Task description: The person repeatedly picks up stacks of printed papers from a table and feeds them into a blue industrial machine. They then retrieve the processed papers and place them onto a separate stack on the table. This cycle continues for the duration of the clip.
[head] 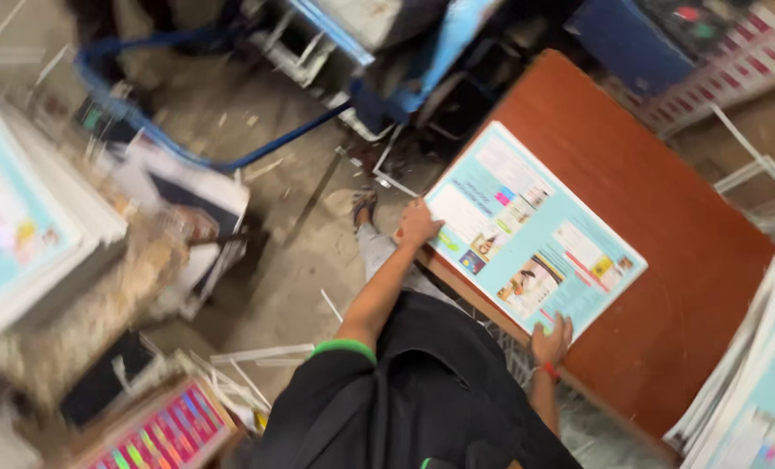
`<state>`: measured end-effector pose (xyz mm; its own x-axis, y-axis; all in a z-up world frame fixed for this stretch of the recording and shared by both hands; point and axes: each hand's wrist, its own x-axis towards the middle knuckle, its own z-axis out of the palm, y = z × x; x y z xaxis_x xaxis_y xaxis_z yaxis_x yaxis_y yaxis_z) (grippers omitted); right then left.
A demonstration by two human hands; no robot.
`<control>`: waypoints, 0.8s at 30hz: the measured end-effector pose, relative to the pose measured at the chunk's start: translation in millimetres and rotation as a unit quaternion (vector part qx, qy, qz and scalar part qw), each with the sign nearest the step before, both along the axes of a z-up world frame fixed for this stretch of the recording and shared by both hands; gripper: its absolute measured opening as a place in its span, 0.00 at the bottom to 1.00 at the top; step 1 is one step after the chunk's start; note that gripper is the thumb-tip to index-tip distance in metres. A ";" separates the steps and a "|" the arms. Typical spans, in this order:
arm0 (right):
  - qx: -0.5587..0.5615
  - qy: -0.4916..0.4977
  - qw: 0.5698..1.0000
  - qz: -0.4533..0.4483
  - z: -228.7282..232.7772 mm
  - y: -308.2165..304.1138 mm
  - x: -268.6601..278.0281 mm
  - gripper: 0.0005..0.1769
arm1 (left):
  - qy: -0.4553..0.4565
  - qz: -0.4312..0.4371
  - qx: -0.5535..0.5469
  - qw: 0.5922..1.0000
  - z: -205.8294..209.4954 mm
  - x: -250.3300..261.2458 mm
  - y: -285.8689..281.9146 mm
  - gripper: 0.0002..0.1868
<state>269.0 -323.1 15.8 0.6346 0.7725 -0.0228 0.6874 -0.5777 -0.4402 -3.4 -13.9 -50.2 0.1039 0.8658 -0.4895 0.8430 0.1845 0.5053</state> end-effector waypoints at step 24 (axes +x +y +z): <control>-0.025 0.058 0.995 -0.079 11.8 23.2 -11.0 0.38 | -0.058 -0.067 -0.020 0.996 16.4 -8.9 21.8 0.46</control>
<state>258.0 -299.9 27.6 0.7386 0.6595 -0.1398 0.5323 -0.6978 -0.4793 -12.3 7.9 -33.8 0.2756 0.8199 -0.5018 0.7976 0.0964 0.5955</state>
